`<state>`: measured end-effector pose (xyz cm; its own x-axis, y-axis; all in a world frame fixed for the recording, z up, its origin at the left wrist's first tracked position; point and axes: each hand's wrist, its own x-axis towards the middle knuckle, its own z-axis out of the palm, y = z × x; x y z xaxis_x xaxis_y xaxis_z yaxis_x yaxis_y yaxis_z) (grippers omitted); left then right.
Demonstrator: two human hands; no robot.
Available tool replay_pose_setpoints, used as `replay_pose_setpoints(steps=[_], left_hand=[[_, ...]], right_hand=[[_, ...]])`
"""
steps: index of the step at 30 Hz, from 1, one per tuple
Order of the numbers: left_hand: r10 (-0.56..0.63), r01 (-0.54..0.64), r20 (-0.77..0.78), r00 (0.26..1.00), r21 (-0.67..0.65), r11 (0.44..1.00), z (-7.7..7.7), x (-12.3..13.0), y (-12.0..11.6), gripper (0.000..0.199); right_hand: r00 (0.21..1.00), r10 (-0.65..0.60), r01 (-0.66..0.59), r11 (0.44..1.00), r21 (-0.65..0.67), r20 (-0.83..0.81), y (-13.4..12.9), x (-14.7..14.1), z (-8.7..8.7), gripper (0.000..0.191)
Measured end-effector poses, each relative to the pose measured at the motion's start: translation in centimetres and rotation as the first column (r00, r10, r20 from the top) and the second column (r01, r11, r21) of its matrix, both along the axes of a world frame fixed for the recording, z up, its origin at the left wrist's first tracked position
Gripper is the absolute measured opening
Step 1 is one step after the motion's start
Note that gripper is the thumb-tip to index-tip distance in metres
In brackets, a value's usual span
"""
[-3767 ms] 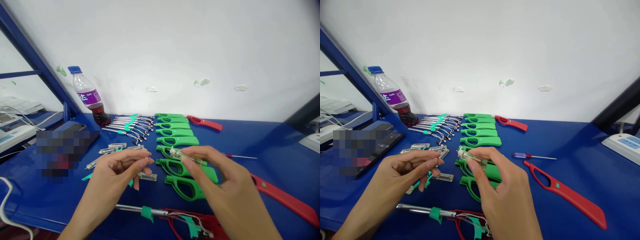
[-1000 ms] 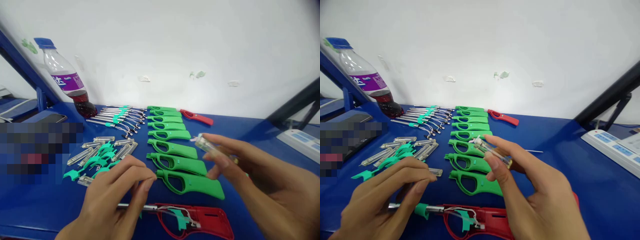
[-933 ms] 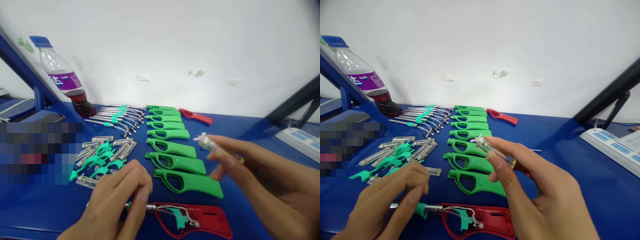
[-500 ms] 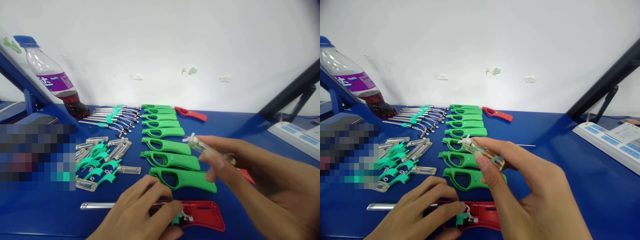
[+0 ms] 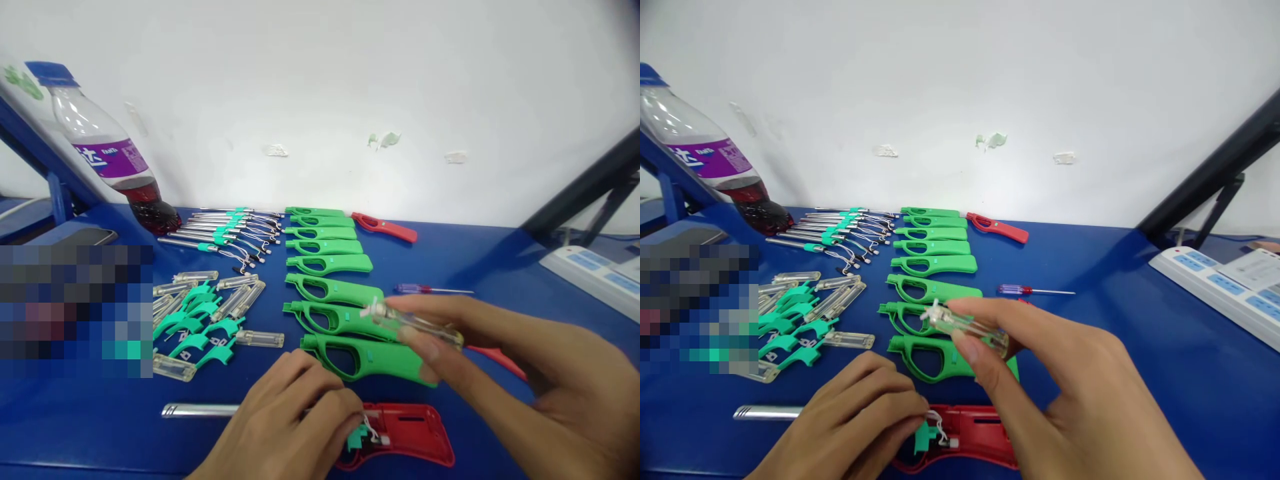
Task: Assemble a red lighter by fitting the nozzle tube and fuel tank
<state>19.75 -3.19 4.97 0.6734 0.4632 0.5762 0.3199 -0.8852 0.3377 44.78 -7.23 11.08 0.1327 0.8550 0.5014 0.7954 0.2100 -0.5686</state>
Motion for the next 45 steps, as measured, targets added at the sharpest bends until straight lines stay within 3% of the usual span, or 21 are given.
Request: replay_pose_setpoints(steps=[3, 6, 13, 27, 34, 39, 45], left_hand=[[0.059, -0.059, 0.016, 0.998, 0.036, 0.998, 0.4, -0.3, -0.2, 0.027], [0.103, -0.108, 0.066, 0.992, 0.064, 0.992, 0.4, -0.3, -0.4, 0.031], [0.092, -0.100, 0.159, 0.983, 0.045, 0.994, -0.1, 0.1, 0.1, 0.023], [0.089, -0.097, 0.155, 0.984, 0.045, 0.994, 0.2, 0.2, 0.0, 0.021], [0.045, -0.039, 0.140, 0.989, -0.048, 0.998, -0.1, 0.2, 0.0, 0.019], [0.055, -0.049, 0.135, 0.989, -0.044, 0.998, -0.1, 0.2, -0.1, 0.022], [0.040, -0.036, 0.104, 0.994, -0.047, 0.998, -0.3, -0.1, -0.2, 0.025]], right_hand=[[0.948, 0.217, -0.218, 0.976, -0.020, 0.233, -0.5, 2.2, -1.0, 0.018], [0.894, 0.289, -0.311, 0.951, 0.009, 0.342, -1.4, 4.0, -2.0, 0.019], [0.852, 0.349, -0.354, 0.933, -0.063, 0.389, -2.0, 3.7, -2.1, 0.033], [0.865, 0.331, -0.351, 0.936, -0.017, 0.378, -1.5, 2.9, -2.0, 0.023], [0.853, 0.364, -0.368, 0.928, -0.063, 0.375, -1.2, 2.8, -1.8, 0.027], [0.865, 0.371, -0.373, 0.926, -0.060, 0.338, -1.8, 3.1, -2.1, 0.026], [0.867, 0.417, -0.387, 0.909, -0.157, 0.274, -1.4, 3.3, -2.5, 0.027]])
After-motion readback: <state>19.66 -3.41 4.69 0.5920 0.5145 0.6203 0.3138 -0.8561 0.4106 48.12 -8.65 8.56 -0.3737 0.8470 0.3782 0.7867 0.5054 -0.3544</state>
